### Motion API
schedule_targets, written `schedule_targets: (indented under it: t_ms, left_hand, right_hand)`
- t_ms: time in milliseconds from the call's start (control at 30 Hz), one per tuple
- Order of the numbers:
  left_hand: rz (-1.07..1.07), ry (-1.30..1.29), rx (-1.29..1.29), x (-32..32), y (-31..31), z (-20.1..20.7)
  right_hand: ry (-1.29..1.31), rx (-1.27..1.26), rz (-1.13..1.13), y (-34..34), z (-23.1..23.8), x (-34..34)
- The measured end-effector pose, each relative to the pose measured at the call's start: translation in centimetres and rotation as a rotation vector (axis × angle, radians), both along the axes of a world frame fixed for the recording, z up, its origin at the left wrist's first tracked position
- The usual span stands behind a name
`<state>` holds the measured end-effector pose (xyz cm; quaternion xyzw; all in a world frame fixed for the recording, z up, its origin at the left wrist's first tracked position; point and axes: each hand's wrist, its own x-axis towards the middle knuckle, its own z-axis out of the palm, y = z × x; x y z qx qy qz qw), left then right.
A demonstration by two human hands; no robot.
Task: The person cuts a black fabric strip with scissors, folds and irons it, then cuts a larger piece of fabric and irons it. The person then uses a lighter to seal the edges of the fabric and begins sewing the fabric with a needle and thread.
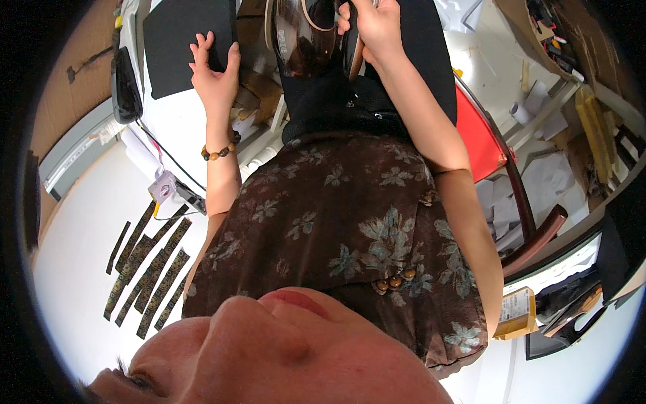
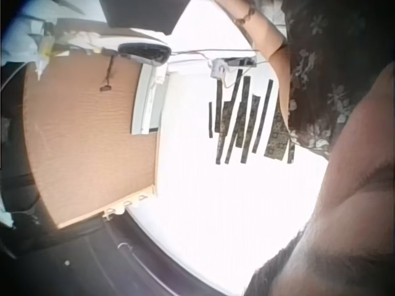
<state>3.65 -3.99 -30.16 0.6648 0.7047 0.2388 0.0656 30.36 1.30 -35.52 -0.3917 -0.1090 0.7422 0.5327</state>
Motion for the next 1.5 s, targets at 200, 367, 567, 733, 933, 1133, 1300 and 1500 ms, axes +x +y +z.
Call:
schedule_targets:
  t_ms: [200, 367, 567, 733, 933, 1133, 1300, 1500]
  left_hand:
    - [0.028, -0.084, 0.008, -0.3, 0.1, 0.4]
    - [0.093, -0.563, 0.003, -2.7, -0.2, 3.4]
    - [0.082, -0.396, 0.208, -2.8, -2.3, 2.6]
    - [0.167, -0.492, 0.255, -2.5, -1.8, 3.4]
    - [0.301, -0.024, 0.209, -11.9, -0.4, 0.3]
    - [0.394, -0.055, 0.282, -9.2, -0.4, -0.9]
    - [0.430, -0.065, 0.360, -8.7, -0.8, -1.3]
    - [0.232, -0.142, 0.545, -6.6, -2.5, 0.3]
  right_hand:
    - [0.001, 0.003, 0.021, -0.1, 0.5, -0.4]
    - [0.010, 0.060, 0.048, -0.1, 0.7, -0.2]
    - [-0.200, 0.302, -0.037, 0.0, 1.7, -0.8]
    - [-0.412, 0.568, 0.091, 0.9, 6.2, -0.4]
    - [-0.986, 1.611, 0.243, 10.9, 20.5, -6.5]
    - [-1.241, 2.095, 1.056, 19.0, 24.0, -20.8]
    - [-1.242, 2.146, 1.413, 19.8, 19.8, -27.7]
    - [-0.914, 1.920, 0.477, 16.9, 18.5, -19.4]
